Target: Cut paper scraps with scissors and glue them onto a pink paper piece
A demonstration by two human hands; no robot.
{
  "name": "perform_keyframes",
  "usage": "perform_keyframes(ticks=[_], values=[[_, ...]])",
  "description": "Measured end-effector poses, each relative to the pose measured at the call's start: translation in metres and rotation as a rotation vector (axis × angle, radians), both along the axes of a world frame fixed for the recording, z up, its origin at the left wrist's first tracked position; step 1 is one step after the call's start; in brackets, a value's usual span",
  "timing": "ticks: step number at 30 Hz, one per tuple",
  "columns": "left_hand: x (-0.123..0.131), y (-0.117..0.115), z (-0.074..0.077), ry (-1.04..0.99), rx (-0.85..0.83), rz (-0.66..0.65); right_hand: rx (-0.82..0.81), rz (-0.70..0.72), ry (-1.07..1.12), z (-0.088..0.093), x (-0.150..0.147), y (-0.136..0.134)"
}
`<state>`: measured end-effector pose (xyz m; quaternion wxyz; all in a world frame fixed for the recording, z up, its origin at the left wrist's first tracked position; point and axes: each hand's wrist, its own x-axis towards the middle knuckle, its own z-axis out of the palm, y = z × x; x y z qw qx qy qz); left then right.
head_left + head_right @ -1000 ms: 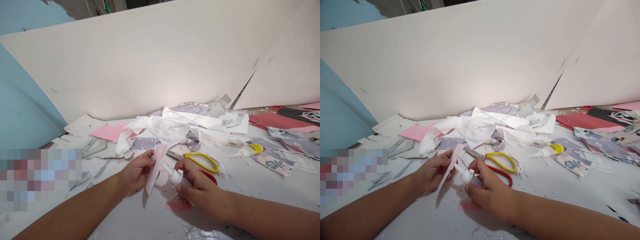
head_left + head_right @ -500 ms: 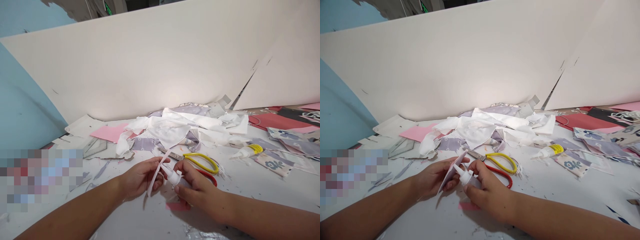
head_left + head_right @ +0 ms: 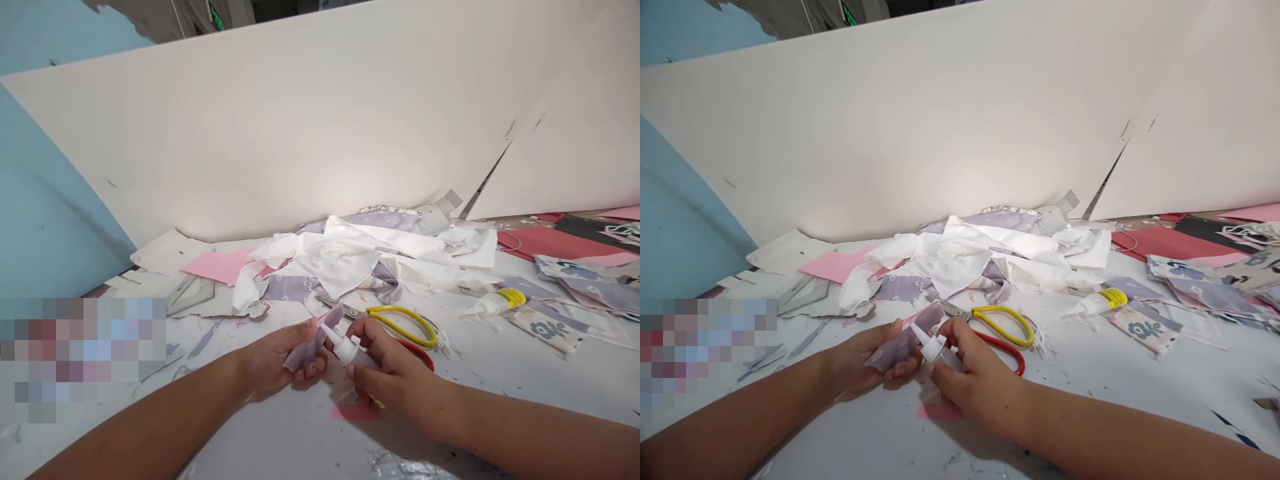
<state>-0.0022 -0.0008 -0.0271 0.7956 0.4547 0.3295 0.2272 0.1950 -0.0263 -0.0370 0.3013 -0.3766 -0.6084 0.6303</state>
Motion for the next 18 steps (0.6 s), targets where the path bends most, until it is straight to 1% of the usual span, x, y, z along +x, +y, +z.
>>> perform_keyframes(ticks=[2, 7, 10, 13, 15, 18], values=[[0.000, 0.000, 0.001, 0.010, 0.012, -0.008, -0.001, 0.002, 0.001, 0.000, 0.000, 0.000], [0.000, -0.001, 0.001, -0.025, -0.003, 0.046, 0.003, -0.024, -0.034, 0.002, 0.002, 0.002], [-0.002, 0.001, -0.001, -0.064, 0.013, 0.027, 0.004, -0.037, -0.046, 0.005, 0.002, 0.004], [-0.003, 0.001, -0.001, -0.089, 0.003, 0.016, -0.019, -0.035, -0.042, 0.011, 0.004, 0.005], [-0.003, 0.001, 0.002, -0.091, 0.003, 0.051, -0.018, -0.076, -0.003, 0.018, 0.006, 0.007], [-0.003, -0.001, 0.008, -0.067, -0.001, 0.093, 0.025, -0.190, 0.110, 0.025, 0.010, 0.011]])
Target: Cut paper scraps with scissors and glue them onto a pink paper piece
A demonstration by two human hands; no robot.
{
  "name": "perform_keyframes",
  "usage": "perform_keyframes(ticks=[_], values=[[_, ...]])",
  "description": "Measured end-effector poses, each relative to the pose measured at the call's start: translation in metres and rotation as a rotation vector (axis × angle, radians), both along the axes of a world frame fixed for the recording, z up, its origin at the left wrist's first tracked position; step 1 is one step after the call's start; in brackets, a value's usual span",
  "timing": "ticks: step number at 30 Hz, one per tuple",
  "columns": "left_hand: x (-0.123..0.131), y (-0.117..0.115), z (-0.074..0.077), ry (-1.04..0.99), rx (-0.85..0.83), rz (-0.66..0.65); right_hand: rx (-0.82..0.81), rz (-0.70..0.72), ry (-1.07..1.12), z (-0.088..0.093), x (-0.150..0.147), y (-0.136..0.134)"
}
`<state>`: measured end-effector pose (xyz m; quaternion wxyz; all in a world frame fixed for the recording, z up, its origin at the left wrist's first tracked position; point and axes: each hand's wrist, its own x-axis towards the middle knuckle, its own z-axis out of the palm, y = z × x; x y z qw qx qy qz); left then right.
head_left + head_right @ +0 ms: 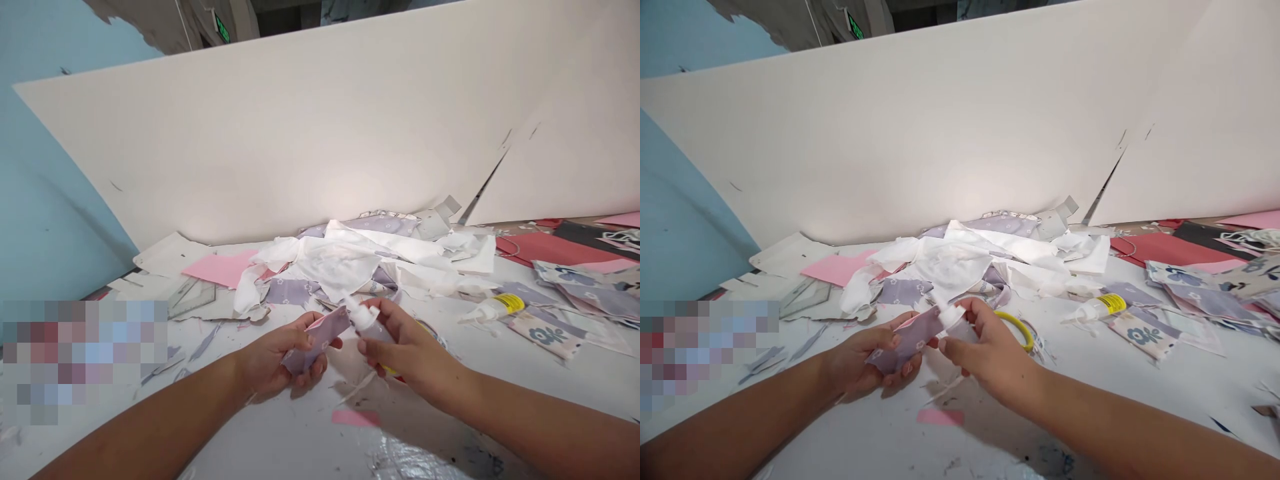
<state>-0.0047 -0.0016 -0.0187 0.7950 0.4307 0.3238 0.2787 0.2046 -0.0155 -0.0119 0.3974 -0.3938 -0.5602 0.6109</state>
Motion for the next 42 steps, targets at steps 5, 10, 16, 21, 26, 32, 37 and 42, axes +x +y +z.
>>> perform_keyframes(ticks=[5, 10, 16, 21, 26, 32, 37, 42], values=[[0.002, -0.002, 0.003, 0.000, -0.049, -0.034, 0.025, -0.064, -0.081, 0.002, 0.002, 0.006], [0.000, 0.002, 0.001, -0.062, -0.016, -0.148, 0.140, -0.170, -0.278, 0.000, 0.001, 0.007], [0.007, 0.002, -0.001, 0.066, 0.282, 0.187, 0.040, -0.353, -0.160, -0.005, -0.002, 0.007], [0.015, -0.004, -0.004, 0.205, 0.390, 0.414, -0.005, -0.281, -0.058, -0.010, -0.009, 0.000], [0.018, -0.007, -0.007, 0.236, 0.383, 0.375, -0.012, -0.212, 0.002, -0.011, -0.012, -0.005], [0.021, -0.008, -0.004, 0.430, 0.377, 0.561, 0.037, -0.155, 0.054, -0.002, -0.002, -0.001], [0.022, -0.007, 0.000, 0.446, 0.418, 0.661, 0.152, -0.086, -0.116, 0.001, 0.003, -0.002], [0.020, -0.006, -0.004, 0.451, 0.538, 0.567, 0.142, -0.039, -0.180, -0.004, -0.001, -0.007]])
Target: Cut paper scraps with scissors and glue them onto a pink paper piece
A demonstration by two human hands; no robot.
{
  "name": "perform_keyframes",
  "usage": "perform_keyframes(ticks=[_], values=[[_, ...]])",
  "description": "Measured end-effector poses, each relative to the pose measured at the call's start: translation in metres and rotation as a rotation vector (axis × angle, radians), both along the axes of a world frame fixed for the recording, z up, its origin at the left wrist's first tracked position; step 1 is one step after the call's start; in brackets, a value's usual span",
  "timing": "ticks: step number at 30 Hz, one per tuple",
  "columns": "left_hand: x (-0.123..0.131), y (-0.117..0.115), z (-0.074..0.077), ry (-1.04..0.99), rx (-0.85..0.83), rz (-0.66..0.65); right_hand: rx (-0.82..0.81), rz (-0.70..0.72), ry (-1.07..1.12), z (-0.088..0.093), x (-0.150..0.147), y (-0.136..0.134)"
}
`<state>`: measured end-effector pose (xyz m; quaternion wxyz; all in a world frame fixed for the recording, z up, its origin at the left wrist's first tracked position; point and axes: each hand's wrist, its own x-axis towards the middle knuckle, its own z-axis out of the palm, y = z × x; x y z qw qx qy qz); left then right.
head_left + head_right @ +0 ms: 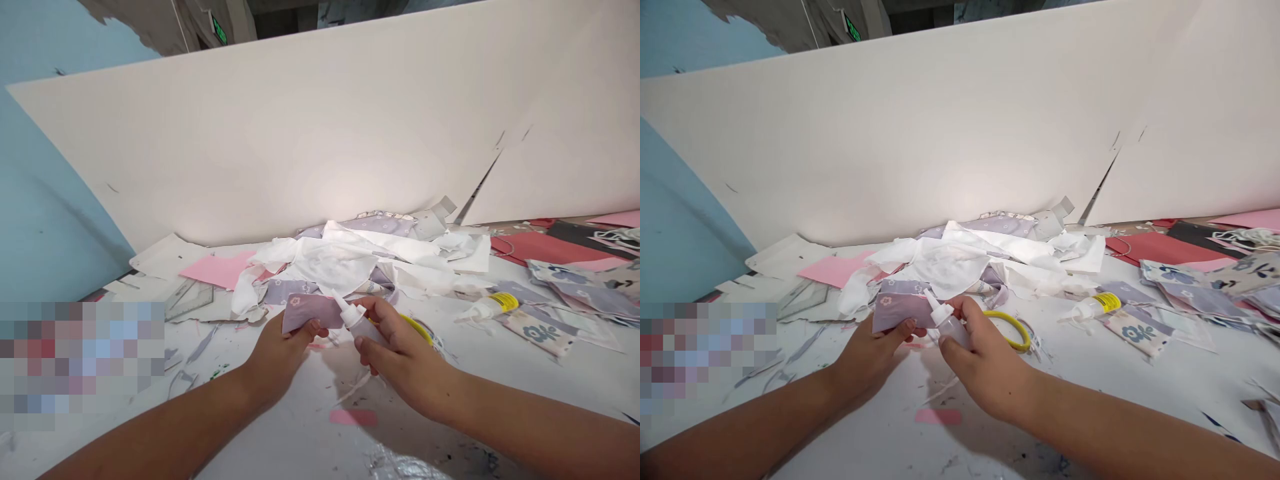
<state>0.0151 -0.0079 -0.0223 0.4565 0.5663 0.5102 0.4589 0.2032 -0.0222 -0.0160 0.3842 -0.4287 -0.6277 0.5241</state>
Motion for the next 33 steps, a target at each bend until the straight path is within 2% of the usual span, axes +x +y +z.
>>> perform_keyframes(ticks=[6, 12, 15, 18, 21, 26, 33], values=[[0.0008, -0.0021, 0.0012, 0.035, -0.004, 0.011, -0.001, 0.040, -0.153, 0.0001, 0.0012, -0.0022], [0.0015, -0.0020, 0.0028, 0.015, 0.050, -0.028, -0.008, 0.061, -0.188, 0.0008, 0.0013, -0.0034], [0.0004, -0.0017, -0.0002, -0.044, 0.037, -0.058, -0.004, 0.056, -0.200, -0.0003, 0.0010, -0.0032], [0.0001, -0.0032, -0.0028, -0.102, -0.075, -0.044, -0.009, 0.069, -0.170, -0.0004, -0.0001, -0.0031], [0.0009, -0.0055, -0.0013, -0.138, -0.125, -0.083, -0.022, 0.099, -0.108, 0.0001, -0.0018, -0.0035], [0.0025, -0.0066, 0.0034, -0.210, -0.126, -0.053, -0.033, 0.077, -0.121, -0.0017, -0.0037, -0.0035], [0.0029, -0.0038, -0.0011, -0.300, -0.061, -0.021, -0.016, 0.086, -0.182, -0.0056, -0.0063, -0.0074]])
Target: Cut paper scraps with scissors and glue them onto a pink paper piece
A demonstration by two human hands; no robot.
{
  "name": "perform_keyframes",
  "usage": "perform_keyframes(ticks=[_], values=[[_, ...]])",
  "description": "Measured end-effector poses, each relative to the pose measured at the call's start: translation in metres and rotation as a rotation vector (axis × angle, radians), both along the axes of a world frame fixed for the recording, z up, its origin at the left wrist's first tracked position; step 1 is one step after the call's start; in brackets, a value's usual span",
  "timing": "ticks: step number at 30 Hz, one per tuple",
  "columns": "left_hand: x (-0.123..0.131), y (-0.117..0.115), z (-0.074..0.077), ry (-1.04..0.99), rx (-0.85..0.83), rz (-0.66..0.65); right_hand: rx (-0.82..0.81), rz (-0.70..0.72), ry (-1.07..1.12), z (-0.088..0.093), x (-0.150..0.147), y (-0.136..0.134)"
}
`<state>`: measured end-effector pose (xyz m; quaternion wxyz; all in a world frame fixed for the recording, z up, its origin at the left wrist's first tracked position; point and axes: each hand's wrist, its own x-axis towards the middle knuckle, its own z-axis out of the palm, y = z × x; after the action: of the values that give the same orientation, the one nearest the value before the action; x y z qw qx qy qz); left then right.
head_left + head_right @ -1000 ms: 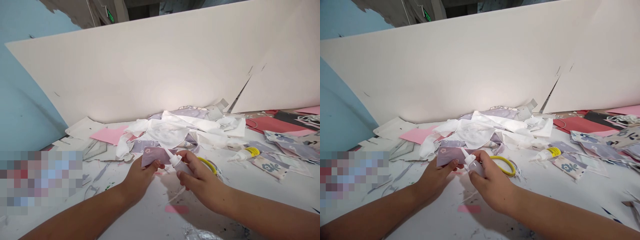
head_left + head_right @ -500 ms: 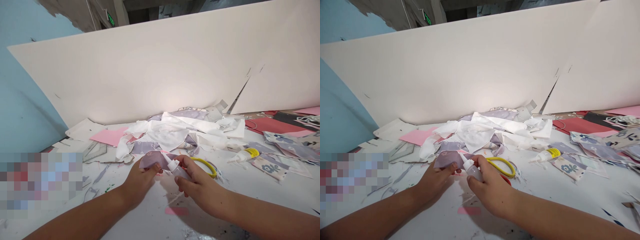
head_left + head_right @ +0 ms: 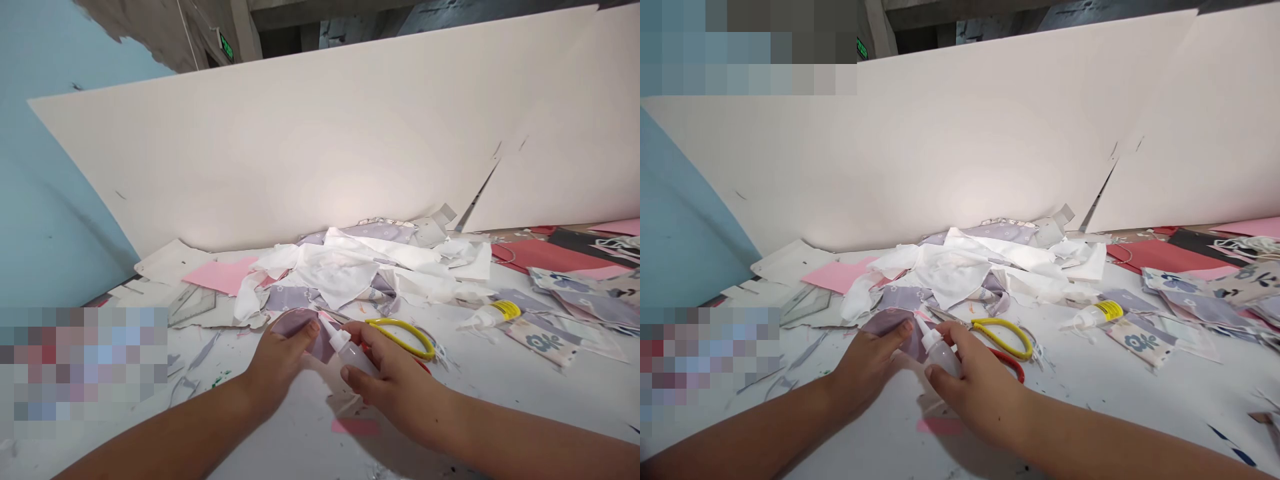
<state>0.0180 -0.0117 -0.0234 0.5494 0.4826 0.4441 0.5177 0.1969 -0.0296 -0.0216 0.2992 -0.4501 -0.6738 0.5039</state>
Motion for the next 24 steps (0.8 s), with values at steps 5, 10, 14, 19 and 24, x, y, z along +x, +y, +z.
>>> perform_keyframes(ticks=[5, 10, 14, 19, 24], values=[[-0.0021, 0.0054, -0.0037, -0.001, -0.052, 0.084, 0.000, -0.035, -0.074, -0.0018, -0.0016, -0.0036], [-0.0029, 0.0095, -0.0060, -0.044, -0.004, 0.079, 0.125, -0.030, -0.147, 0.0041, -0.0045, -0.0047], [-0.0019, 0.0086, -0.0050, -0.119, -0.026, 0.028, 0.204, -0.018, -0.160, 0.0061, -0.0049, -0.0057], [-0.0020, 0.0075, -0.0040, -0.134, -0.075, 0.023, 0.266, -0.018, -0.200, 0.0022, -0.0037, -0.0062], [-0.0022, 0.0090, -0.0044, -0.081, -0.098, 0.087, 0.318, 0.001, -0.236, 0.0006, -0.0028, -0.0058]])
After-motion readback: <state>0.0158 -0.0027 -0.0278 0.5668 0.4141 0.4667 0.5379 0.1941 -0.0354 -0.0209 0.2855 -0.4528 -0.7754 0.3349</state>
